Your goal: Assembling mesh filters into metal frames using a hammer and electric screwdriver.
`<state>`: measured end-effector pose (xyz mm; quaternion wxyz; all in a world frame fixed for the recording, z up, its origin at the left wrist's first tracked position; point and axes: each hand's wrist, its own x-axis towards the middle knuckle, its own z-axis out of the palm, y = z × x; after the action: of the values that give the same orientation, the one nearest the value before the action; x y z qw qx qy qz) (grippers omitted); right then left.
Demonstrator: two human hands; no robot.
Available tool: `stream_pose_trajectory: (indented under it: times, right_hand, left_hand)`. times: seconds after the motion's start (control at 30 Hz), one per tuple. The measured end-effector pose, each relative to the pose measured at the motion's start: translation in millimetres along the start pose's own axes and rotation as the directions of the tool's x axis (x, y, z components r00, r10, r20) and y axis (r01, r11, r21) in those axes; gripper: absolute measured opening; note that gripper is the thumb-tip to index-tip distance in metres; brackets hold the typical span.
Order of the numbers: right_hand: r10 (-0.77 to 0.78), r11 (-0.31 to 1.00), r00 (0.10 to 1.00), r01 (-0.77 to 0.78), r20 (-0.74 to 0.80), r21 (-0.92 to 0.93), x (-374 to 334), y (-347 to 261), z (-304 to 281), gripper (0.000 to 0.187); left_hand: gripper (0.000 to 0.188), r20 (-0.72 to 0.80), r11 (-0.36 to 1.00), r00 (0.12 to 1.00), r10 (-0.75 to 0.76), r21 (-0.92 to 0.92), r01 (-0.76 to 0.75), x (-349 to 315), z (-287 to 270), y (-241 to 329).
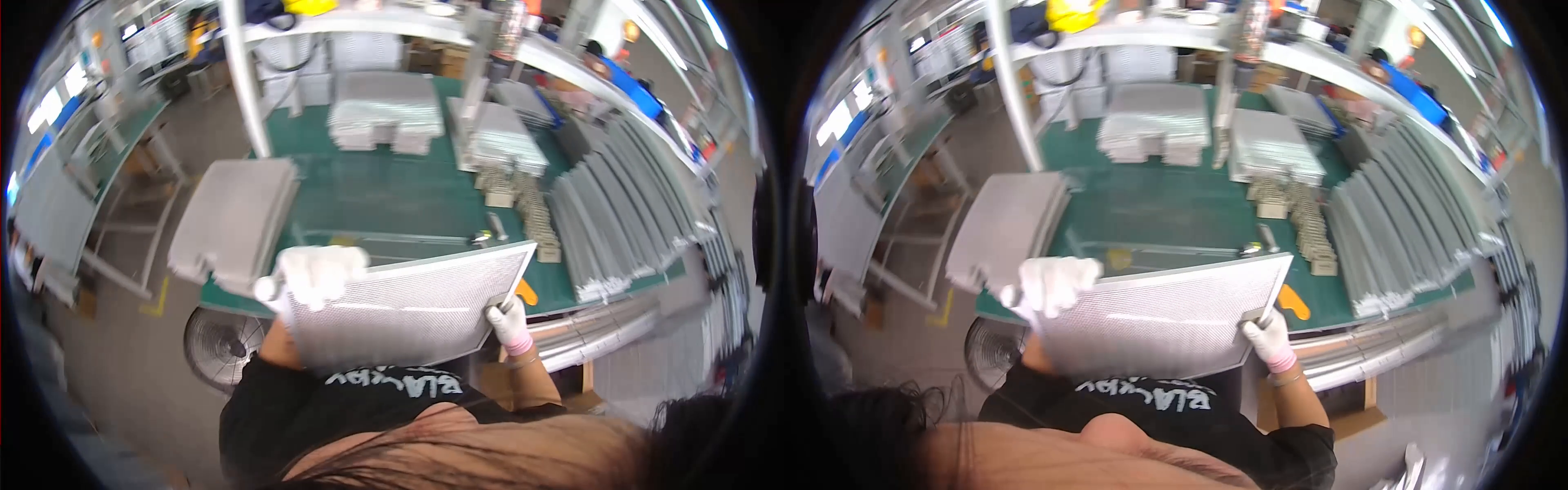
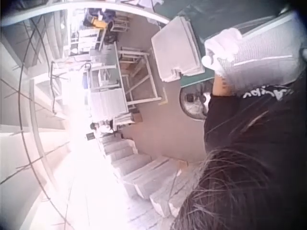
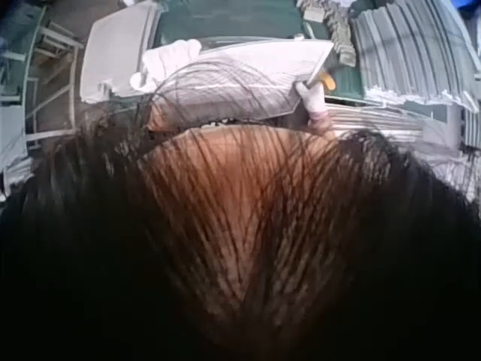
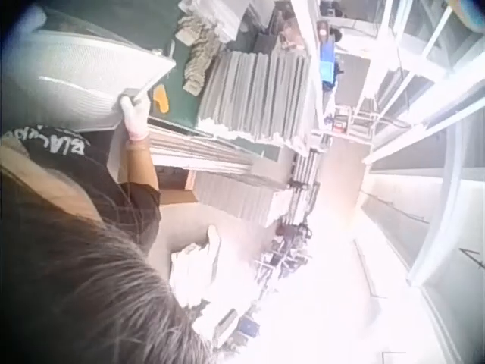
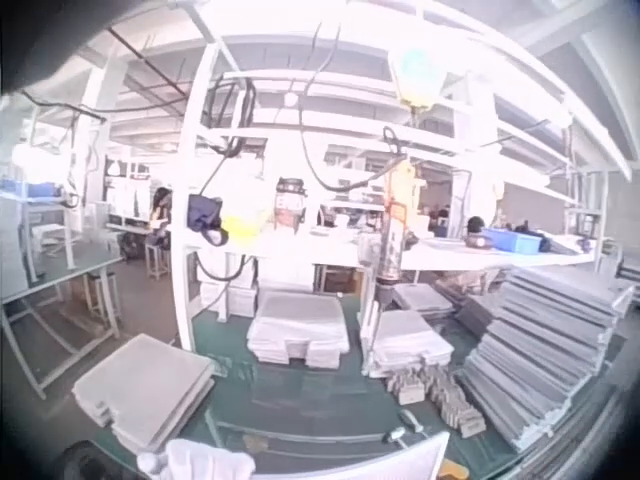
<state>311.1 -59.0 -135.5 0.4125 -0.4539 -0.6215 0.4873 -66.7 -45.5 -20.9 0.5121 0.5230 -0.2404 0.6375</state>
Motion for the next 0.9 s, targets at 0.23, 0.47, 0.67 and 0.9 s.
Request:
stream_pose_trajectory:
  times: [0.23,0.47,0.67,0.9]
  right_hand:
    - [-0.404,0.910,0.431,0.277,-0.807,-0.309,-105.5,-89.9,-80.1,0.022]
    - [-0.417,0.876,0.352,0.402,-0.838,-0.267,-71.8,-264.0,-305.8,0.044]
    - [-0.428,0.048,0.472,-0.840,-0.771,-0.540,-50.1,-233.8,-588.5,0.038]
    - [-0.191,0.812,0.348,-0.470,-0.918,-0.347,26.8,-212.4,-522.4,0.040]
  left_hand:
    - [0.058,-0.502,-0.593,0.865,-0.007,0.699,0.401,-47.9,-47.2,91.3]
    - [0.094,-0.863,-0.866,0.381,0.333,-0.120,0.485,-142.3,-85.5,171.0]
    - [0.100,-0.901,-0.890,0.324,0.287,-0.125,0.439,-99.9,-104.9,139.3]
    - [0.090,-0.911,-0.896,0.316,0.265,-0.112,0.429,-54.3,-54.8,195.1]
